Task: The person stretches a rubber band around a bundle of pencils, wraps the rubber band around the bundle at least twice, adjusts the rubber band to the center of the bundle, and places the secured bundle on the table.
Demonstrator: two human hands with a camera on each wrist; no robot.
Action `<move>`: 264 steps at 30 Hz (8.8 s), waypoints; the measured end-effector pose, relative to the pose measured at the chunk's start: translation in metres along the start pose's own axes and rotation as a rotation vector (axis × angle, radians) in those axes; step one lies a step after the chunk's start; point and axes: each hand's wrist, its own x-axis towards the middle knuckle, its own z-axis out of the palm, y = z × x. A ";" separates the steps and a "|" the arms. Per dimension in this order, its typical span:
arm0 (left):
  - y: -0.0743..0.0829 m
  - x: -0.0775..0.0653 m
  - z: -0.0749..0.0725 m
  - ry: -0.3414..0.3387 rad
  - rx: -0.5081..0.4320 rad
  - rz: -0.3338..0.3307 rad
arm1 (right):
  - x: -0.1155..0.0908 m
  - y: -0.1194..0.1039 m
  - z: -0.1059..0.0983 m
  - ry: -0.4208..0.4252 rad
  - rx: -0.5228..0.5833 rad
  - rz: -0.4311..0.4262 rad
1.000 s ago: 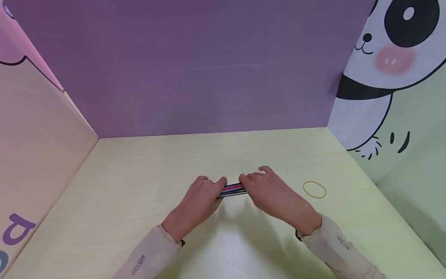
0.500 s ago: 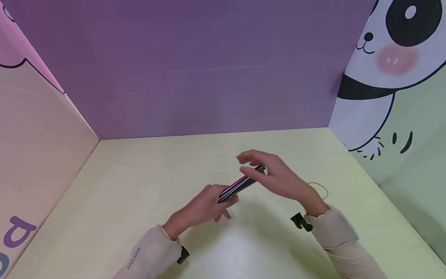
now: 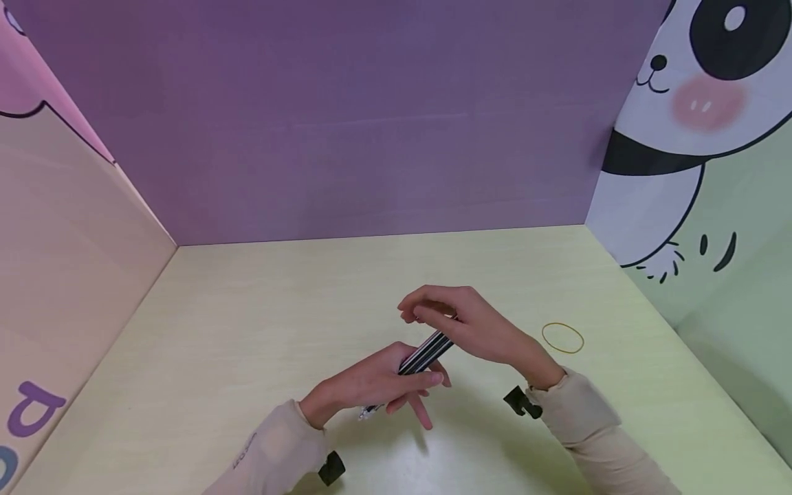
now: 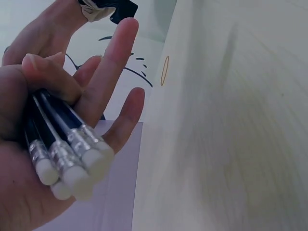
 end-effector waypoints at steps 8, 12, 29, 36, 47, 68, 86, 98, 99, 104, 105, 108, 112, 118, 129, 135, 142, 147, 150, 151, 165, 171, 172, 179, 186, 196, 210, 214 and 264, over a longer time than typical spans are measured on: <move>-0.001 0.002 -0.002 0.016 -0.003 0.008 | -0.005 -0.002 -0.007 0.013 -0.094 0.026; -0.002 0.003 -0.002 0.000 -0.028 -0.005 | -0.005 -0.001 -0.004 0.011 -0.099 0.042; -0.006 0.002 -0.008 0.096 -0.077 -0.004 | -0.006 -0.004 -0.010 0.081 -0.165 0.011; -0.004 0.002 -0.008 0.091 -0.087 0.011 | -0.006 -0.003 -0.013 0.062 -0.135 0.005; -0.002 0.002 -0.008 0.127 -0.078 0.016 | -0.002 0.003 0.005 0.118 -0.142 -0.029; -0.009 0.004 -0.009 0.201 -0.051 0.031 | 0.005 0.010 0.015 0.196 -0.261 -0.125; -0.005 0.003 -0.010 0.219 -0.058 -0.003 | 0.003 0.015 0.004 0.122 -0.209 -0.048; -0.007 0.001 -0.008 0.167 -0.247 -0.020 | -0.021 0.004 -0.034 0.214 -0.294 0.107; -0.008 -0.001 -0.008 0.171 -0.259 -0.018 | -0.026 0.006 -0.037 0.217 -0.314 0.136; -0.013 -0.017 -0.012 0.200 -0.311 -0.018 | -0.053 0.026 -0.052 0.209 -0.421 0.254; -0.013 -0.020 -0.013 0.209 -0.325 -0.026 | -0.059 0.032 -0.055 0.203 -0.437 0.270; -0.016 -0.031 -0.015 0.230 -0.362 -0.053 | -0.076 0.049 -0.066 0.166 -0.466 0.325; -0.022 -0.044 -0.017 0.230 -0.415 -0.050 | -0.093 0.066 -0.082 0.088 -0.482 0.395; -0.034 -0.051 -0.019 0.195 -0.494 -0.007 | -0.111 0.090 -0.101 0.034 -0.398 0.483; -0.046 -0.050 -0.008 0.013 -0.527 0.006 | -0.139 0.115 -0.122 0.002 -0.434 0.571; -0.048 -0.048 -0.002 -0.044 -0.552 0.011 | -0.142 0.124 -0.122 0.015 -0.476 0.602; -0.048 -0.048 -0.002 -0.074 -0.570 0.017 | -0.139 0.128 -0.114 0.028 -0.466 0.661; -0.046 -0.046 0.000 -0.076 -0.573 0.010 | -0.140 0.128 -0.113 0.025 -0.515 0.652; -0.045 -0.046 0.000 -0.069 -0.570 -0.001 | -0.141 0.128 -0.113 0.007 -0.522 0.634; -0.045 -0.046 0.000 -0.065 -0.568 -0.006 | -0.141 0.128 -0.112 0.005 -0.526 0.624; -0.047 -0.046 0.000 -0.038 -0.561 -0.026 | -0.126 0.116 -0.100 0.144 -0.141 0.428; -0.051 -0.043 0.002 -0.035 -0.563 -0.027 | -0.120 0.107 -0.099 0.189 0.358 0.302; -0.052 -0.042 0.002 -0.031 -0.560 -0.028 | -0.120 0.105 -0.099 0.175 0.446 0.279; -0.055 -0.043 0.003 0.003 -0.547 -0.041 | -0.113 0.097 -0.091 0.102 0.669 0.160; -0.054 -0.042 0.004 0.001 -0.547 -0.041 | -0.106 0.082 -0.076 0.116 0.415 0.256; -0.054 -0.040 0.004 -0.024 -0.557 -0.025 | -0.090 0.058 -0.040 0.123 0.129 0.316; -0.047 -0.042 0.011 -0.082 -0.538 -0.030 | -0.029 0.022 -0.007 -0.081 -0.097 0.210; -0.047 -0.042 0.012 -0.097 -0.541 -0.037 | -0.011 0.014 0.003 -0.096 -0.110 0.185; -0.037 -0.056 -0.005 0.283 -0.350 0.005 | 0.005 0.064 0.033 0.017 0.237 0.474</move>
